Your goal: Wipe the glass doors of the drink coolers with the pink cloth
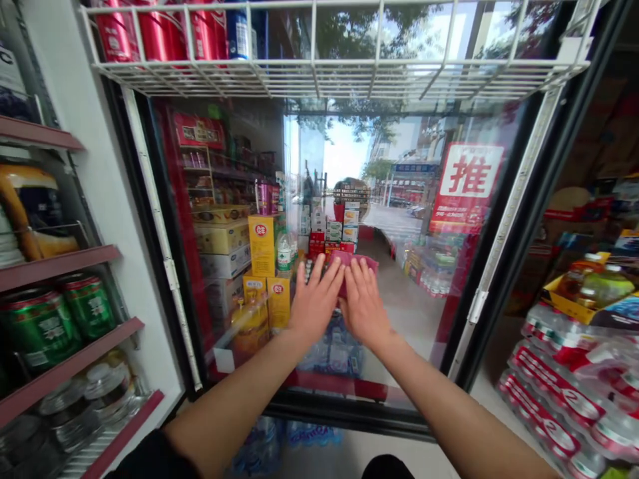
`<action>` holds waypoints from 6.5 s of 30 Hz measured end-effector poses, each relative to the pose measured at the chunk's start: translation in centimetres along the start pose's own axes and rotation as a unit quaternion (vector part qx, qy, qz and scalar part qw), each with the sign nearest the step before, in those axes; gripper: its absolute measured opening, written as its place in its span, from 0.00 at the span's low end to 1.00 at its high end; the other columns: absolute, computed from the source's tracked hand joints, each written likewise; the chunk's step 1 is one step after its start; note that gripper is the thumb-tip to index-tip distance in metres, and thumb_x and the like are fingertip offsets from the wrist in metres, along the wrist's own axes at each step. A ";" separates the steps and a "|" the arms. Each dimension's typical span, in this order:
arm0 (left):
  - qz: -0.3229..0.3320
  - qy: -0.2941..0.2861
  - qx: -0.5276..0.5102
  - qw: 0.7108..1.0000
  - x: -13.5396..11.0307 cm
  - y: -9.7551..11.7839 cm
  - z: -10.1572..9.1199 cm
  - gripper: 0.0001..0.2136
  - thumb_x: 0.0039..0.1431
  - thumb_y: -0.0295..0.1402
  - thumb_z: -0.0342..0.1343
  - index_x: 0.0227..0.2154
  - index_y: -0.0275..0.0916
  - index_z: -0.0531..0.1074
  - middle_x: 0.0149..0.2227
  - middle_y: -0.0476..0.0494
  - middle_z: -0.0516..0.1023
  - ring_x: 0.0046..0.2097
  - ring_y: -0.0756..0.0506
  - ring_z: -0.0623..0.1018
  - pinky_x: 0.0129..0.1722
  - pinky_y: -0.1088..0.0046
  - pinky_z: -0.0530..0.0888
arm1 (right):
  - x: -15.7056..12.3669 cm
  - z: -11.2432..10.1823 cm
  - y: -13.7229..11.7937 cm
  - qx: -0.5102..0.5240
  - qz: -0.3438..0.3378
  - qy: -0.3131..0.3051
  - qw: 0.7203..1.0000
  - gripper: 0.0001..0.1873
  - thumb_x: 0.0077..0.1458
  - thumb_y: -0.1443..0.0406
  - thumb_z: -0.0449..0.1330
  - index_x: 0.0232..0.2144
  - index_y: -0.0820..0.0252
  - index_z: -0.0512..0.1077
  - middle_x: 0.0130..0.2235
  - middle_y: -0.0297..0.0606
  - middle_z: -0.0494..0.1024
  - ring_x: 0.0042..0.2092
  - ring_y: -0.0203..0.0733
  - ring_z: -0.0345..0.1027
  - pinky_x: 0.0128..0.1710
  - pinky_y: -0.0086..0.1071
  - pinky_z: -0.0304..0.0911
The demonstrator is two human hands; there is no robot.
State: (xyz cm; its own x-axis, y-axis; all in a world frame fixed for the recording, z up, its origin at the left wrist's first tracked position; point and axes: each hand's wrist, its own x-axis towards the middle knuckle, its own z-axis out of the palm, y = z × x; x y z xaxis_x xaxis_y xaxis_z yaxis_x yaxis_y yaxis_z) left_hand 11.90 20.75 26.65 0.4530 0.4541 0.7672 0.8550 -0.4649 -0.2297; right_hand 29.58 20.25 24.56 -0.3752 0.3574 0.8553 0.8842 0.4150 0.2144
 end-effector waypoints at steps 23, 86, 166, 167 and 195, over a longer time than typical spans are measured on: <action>-0.047 0.008 -0.066 0.997 -0.3 -8.1 -5.0 0.43 0.68 0.39 0.61 0.79 0.40 0.48 0.83 0.38 0.47 0.83 0.32 0.46 0.80 0.36 0.48 | 9.0 1.7 -1.5 -0.118 -0.026 -0.026 0.992 0.47 0.68 0.55 0.63 0.78 0.72 0.51 0.81 0.66 0.39 0.82 0.75 0.26 0.76 0.76 0.39; -0.244 0.060 -0.055 0.966 -13.4 -8.8 -5.6 0.40 0.71 0.37 0.53 0.80 0.41 0.43 0.80 0.32 0.56 0.81 0.29 0.54 0.75 0.35 0.62 | 19.8 2.6 -6.6 -0.101 -0.048 -0.006 0.994 0.47 0.70 0.52 0.59 0.79 0.67 0.49 0.82 0.60 0.41 0.83 0.70 0.30 0.79 0.69 0.33; -0.365 -0.011 0.031 0.930 -23.2 -14.4 -6.2 0.40 0.69 0.36 0.57 0.79 0.41 0.46 0.81 0.34 0.52 0.81 0.28 0.54 0.74 0.32 0.64 | 22.9 17.0 -28.0 0.023 -0.158 -0.087 0.983 0.48 0.70 0.59 0.61 0.78 0.80 0.44 0.80 0.64 0.29 0.82 0.71 0.26 0.81 0.66 0.30; -0.368 -0.012 0.032 0.929 -23.4 -14.3 -6.3 0.40 0.69 0.36 0.57 0.79 0.41 0.47 0.81 0.34 0.52 0.81 0.28 0.54 0.74 0.32 0.63 | 22.4 17.3 -28.3 0.028 -0.155 -0.092 0.983 0.49 0.70 0.59 0.62 0.78 0.80 0.44 0.80 0.64 0.29 0.82 0.71 0.27 0.81 0.65 0.31; -0.302 0.008 0.079 0.950 -20.5 -13.4 -8.4 0.41 0.72 0.39 0.53 0.81 0.44 0.40 0.81 0.31 0.52 0.80 0.25 0.55 0.70 0.30 0.67 | 23.2 15.9 -21.1 0.050 -0.257 -0.053 0.964 0.50 0.66 0.57 0.64 0.78 0.76 0.48 0.82 0.56 0.39 0.83 0.60 0.28 0.83 0.57 0.30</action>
State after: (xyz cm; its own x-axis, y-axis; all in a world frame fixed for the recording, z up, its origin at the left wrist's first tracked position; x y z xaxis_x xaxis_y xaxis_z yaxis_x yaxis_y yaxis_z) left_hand -11.02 11.26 19.02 -0.1356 0.5901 0.7958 0.9855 -0.0020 0.1695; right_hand -2.22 33.07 32.36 -0.7871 0.1640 0.5946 0.5449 0.6367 0.5456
